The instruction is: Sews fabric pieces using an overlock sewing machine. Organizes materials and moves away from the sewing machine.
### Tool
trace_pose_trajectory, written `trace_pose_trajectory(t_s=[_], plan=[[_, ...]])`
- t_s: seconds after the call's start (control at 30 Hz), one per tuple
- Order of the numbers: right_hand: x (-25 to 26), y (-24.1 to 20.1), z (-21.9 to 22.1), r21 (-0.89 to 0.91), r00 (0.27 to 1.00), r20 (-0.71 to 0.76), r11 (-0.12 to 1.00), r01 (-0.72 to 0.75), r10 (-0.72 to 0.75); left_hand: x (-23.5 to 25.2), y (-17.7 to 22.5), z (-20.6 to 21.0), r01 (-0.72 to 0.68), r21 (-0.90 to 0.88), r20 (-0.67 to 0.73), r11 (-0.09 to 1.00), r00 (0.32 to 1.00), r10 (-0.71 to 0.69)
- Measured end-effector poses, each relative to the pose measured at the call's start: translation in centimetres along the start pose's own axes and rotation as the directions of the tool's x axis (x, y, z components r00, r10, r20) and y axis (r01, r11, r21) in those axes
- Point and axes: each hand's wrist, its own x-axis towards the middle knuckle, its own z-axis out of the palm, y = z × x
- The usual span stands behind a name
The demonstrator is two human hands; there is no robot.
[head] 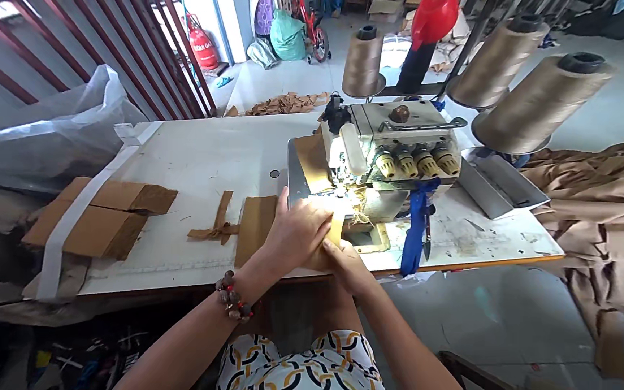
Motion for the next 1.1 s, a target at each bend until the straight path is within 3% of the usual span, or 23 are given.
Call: trace_pose_trajectory(t_s=[0.27, 0.5, 0.73, 0.87, 0.97, 1.03, 1.1], plan=[[0.3, -1.6, -1.2, -0.036, 0.999, -0.046, 0.999, -0.027, 0.025, 1.4, 1.3, -0.1, 0.1, 0.061, 0.117, 0.993, 0.987, -0.106], [1.6, -1.9, -1.6, 0.034, 0.998, 0.044, 0.999, 0.033, -0.035, 1.4, 1.0, -1.4, 0.015, 0.073, 0.092, 0.997, 0.996, -0.021], [2.4, -0.1, -2.5, -0.027, 0.975, 0.209, 0.996, 0.083, -0.075, 4.7, -1.8, -2.6, 0.146, -0.078, 0.27, 0.986, 0.955, -0.12], [2.1, 0.9, -2.8, -0.006, 0.98, 0.172, 0.994, 0.106, -0.103, 7.3, -4.5, -1.5, 0.257, -0.094, 0.359, 0.962, 0.91, -0.208], [2.0, 1.1, -2.8, 0.055, 0.984, 0.11, 0.989, 0.137, -0.142, 6.0, -5.6, -1.9, 0.302, -0.098, 0.328, 0.948, 0.91, -0.256], [2.1, 1.3, -2.8, 0.054, 0.979, 0.091, 0.983, 0.177, -0.181, 3.1, -5.8, -3.4, 0.35, -0.116, 0.217, 0.93, 0.922, -0.32], [2.1, 1.5, -2.8, 0.039, 0.975, 0.098, 0.98, 0.195, -0.198, 0.1, -6.8, -4.3, 0.459, -0.073, 0.236, 0.886, 0.871, -0.432]])
